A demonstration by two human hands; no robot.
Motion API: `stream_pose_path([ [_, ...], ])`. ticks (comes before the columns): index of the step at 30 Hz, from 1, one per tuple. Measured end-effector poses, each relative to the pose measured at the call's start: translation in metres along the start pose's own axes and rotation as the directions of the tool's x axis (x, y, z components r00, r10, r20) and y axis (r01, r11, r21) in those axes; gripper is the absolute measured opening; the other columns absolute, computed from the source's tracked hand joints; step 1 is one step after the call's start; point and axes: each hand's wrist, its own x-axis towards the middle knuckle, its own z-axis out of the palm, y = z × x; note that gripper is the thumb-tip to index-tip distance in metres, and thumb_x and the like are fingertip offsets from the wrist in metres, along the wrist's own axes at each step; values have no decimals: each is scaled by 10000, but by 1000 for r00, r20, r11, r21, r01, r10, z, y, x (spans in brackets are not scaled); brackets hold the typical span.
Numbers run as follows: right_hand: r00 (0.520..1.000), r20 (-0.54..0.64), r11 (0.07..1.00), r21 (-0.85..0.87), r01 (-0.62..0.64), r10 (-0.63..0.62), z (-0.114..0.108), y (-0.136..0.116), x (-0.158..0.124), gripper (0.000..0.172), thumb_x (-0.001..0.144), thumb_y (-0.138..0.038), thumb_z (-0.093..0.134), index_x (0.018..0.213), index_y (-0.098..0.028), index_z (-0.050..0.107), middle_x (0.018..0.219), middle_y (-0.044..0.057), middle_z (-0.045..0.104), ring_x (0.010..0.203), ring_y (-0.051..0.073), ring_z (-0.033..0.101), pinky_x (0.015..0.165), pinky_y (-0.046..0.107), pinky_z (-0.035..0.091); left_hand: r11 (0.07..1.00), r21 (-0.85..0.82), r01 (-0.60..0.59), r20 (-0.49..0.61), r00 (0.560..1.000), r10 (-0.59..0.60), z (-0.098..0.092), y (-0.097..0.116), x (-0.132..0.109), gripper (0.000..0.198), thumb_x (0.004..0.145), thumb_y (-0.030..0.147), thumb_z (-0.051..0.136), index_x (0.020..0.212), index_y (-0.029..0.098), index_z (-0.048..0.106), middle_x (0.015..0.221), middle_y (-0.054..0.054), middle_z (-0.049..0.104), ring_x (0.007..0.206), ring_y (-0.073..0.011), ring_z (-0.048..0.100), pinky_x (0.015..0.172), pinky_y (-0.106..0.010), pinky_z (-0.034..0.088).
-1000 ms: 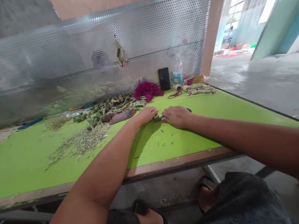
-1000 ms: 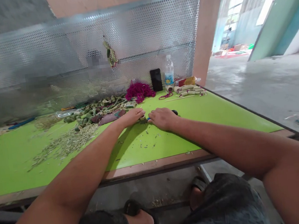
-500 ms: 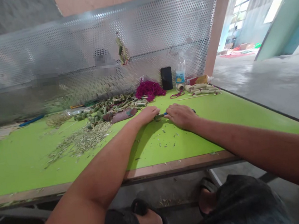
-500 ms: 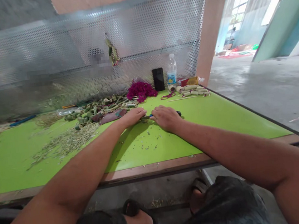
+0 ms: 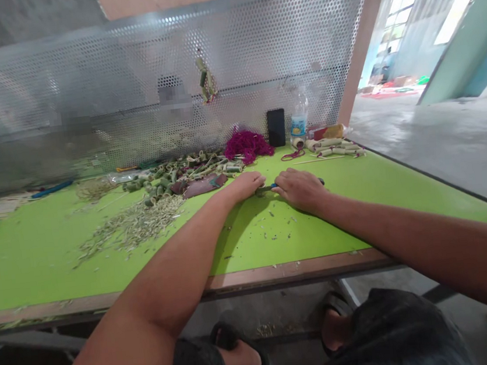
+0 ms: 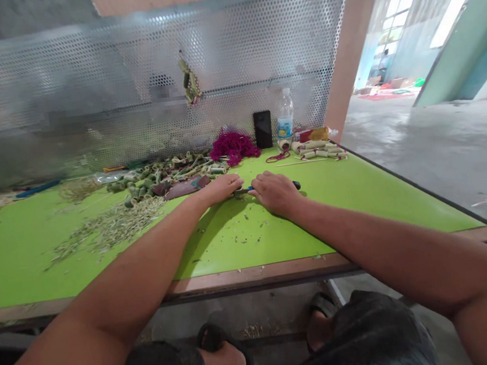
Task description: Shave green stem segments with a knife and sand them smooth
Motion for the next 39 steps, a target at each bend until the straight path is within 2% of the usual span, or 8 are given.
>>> stream_pose_path([
  [7, 1000, 5, 1000, -4, -11, 11, 2, -2, 2, 326, 973, -390, 387, 961, -153, 610, 947, 114, 641, 912, 221, 536, 709, 300, 370, 1000, -7, 19, -1, 1000, -19, -1, 2, 0, 304, 931, 312, 375, 750, 152, 560, 786, -68, 610, 734, -187, 525, 683, -287, 402],
  [14, 992, 107, 998, -2, 66, -66, 7, -1, 7, 351, 969, -408, 387, 943, -154, 628, 913, 104, 660, 880, 229, 566, 720, 316, 388, 999, 11, 33, 7, 999, -33, -5, 6, -2, 308, 935, 302, 372, 758, 146, 571, 802, -83, 614, 740, -194, 525, 687, -294, 395],
  [21, 1000, 3, 1000, -1, -2, 2, 5, 0, 4, 314, 966, -390, 402, 938, -157, 611, 919, 97, 642, 892, 222, 545, 707, 307, 377, 1000, -9, 12, -3, 1000, -12, -2, 1, 0, 322, 930, 319, 370, 742, 155, 574, 766, -71, 603, 722, -192, 520, 678, -289, 398],
  [25, 1000, -7, 1000, 5, -6, 6, 6, -1, 3, 302, 964, -384, 411, 947, -155, 606, 931, 104, 632, 906, 225, 531, 732, 311, 372, 1000, 7, 23, -9, 1000, -23, -2, 0, 0, 311, 925, 302, 373, 750, 151, 582, 773, -77, 608, 726, -196, 528, 683, -294, 402],
  [39, 987, 117, 993, -32, 114, -110, 14, -1, 13, 324, 965, -386, 406, 979, -149, 627, 934, 113, 669, 884, 236, 577, 722, 323, 386, 998, 47, 28, 2, 1000, -28, -3, 2, 0, 319, 934, 285, 362, 748, 147, 582, 802, -94, 631, 735, -196, 537, 672, -292, 397],
])
